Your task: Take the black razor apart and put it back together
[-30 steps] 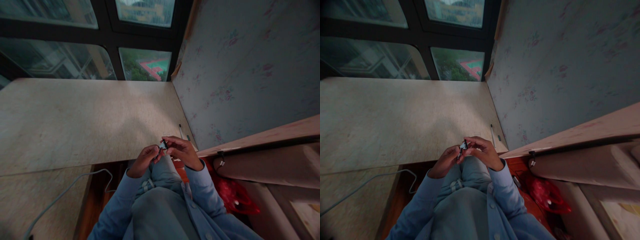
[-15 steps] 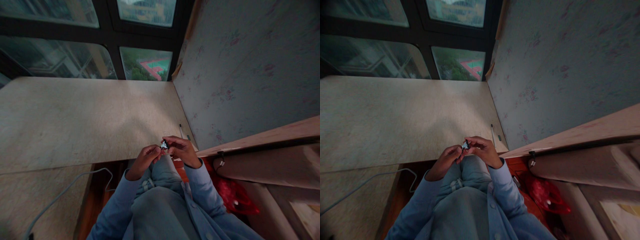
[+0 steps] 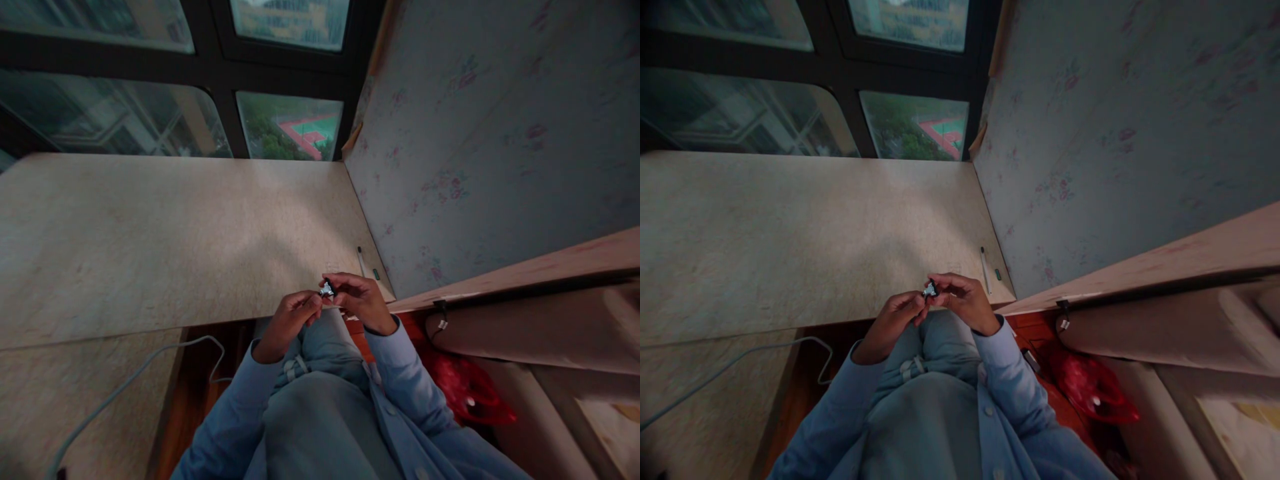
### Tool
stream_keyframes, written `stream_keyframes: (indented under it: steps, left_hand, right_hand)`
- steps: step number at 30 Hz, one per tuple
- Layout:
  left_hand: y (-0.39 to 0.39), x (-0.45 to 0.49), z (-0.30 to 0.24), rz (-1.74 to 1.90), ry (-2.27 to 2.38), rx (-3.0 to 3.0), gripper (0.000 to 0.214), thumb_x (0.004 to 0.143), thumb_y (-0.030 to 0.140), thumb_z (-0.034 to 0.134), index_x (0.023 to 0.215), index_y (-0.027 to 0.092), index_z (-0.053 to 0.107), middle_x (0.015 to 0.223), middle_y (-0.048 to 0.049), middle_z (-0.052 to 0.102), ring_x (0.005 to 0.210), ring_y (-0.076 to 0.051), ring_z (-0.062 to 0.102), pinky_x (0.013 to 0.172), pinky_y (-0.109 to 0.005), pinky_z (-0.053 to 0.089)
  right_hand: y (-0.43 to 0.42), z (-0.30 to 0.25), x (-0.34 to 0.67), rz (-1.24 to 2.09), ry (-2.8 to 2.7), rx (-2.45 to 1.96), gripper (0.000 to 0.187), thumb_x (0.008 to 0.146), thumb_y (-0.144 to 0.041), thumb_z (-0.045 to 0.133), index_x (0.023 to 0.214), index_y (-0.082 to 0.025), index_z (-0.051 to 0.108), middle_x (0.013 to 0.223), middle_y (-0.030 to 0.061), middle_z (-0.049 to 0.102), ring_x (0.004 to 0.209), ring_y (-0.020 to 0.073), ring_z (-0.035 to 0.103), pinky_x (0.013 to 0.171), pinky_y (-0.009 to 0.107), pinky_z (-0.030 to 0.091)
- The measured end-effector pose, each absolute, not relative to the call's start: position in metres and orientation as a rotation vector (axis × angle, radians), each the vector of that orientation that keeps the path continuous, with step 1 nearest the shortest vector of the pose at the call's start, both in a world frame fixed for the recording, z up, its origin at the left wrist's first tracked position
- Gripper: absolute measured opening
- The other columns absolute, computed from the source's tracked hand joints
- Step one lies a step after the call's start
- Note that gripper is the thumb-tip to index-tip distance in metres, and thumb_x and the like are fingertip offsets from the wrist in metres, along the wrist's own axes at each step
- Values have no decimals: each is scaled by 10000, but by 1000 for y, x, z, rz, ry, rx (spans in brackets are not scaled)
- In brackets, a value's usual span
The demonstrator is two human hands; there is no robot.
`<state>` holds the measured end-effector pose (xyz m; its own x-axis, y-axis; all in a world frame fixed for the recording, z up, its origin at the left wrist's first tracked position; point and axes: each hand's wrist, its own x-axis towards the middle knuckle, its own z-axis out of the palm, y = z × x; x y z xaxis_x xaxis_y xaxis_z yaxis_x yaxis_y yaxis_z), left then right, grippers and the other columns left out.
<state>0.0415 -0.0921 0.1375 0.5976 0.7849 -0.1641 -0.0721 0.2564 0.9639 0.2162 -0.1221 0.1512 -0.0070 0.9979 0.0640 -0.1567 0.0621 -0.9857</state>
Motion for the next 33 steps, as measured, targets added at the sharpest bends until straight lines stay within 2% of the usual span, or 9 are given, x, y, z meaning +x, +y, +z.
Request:
stream_keyframes:
  steps: [9, 17, 24, 33]
  left_hand:
    - [-93, 44, 137, 685, 783, 1191, 440, 825, 564, 575, 685, 147, 596, 625, -8, 534, 548, -108, 431, 548, -257, 325]
    - [-97, 53, 133, 688, 749, 1109, 481, 811, 615, 566, 743, 141, 619, 622, -2, 508, 555, -109, 415, 540, -251, 308]
    - [-96, 54, 133, 660, 735, 1053, 490, 793, 625, 583, 717, 142, 622, 597, -1, 505, 539, -107, 399, 535, -257, 288]
    - [-95, 56, 127, 670, 763, 1013, 472, 773, 600, 619, 690, 135, 614, 607, -2, 515, 524, -95, 396, 527, -258, 280]
  right_hand:
    - [-122, 147, 218, 1285, -1081, -1054, 467, 631, -436, 851, 1035, -227, 744, 916, 54, 738, 804, 174, 679, 774, 332, 566]
    - [-130, 142, 229, 1203, -1159, -1105, 452, 699, -471, 800, 1067, -221, 720, 960, 67, 725, 858, 186, 665, 817, 350, 547]
    - [-134, 142, 229, 1149, -1220, -1133, 426, 772, -476, 734, 1109, -220, 683, 962, 60, 670, 892, 187, 629, 845, 348, 524]
    - [-133, 137, 229, 1146, -1212, -1087, 382, 799, -434, 722, 1119, -232, 665, 940, 36, 609, 899, 169, 590, 850, 311, 488]
